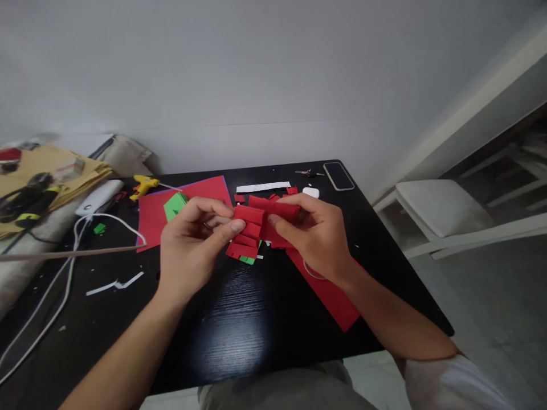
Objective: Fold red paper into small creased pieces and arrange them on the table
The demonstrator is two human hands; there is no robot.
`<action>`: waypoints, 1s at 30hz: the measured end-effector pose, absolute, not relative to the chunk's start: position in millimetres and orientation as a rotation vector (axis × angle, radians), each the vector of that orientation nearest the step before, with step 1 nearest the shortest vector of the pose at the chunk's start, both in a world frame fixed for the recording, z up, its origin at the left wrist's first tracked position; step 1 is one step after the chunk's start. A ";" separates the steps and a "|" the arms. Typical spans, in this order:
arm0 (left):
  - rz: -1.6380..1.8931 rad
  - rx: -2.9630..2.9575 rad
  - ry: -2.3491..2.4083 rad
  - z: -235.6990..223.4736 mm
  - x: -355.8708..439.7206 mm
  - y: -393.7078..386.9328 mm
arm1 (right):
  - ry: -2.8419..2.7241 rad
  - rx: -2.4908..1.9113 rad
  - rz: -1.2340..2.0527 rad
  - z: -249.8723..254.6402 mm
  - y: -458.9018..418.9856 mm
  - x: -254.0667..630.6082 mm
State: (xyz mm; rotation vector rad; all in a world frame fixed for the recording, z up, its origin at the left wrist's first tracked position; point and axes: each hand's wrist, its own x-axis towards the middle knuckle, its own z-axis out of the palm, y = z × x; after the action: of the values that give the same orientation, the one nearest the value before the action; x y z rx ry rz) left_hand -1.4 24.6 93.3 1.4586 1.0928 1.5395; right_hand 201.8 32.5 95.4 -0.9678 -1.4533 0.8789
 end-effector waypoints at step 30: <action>1.646 1.405 1.054 86.4 10.9 21.9 | -1.548 -0.994 0.761 99.9 16.9 196.8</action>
State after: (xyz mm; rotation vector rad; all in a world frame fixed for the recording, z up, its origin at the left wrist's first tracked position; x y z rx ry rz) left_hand 10.9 21.9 86.4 1.4045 1.0539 1.6456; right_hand 196.8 16.9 99.9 -0.9939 -1.5485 0.7606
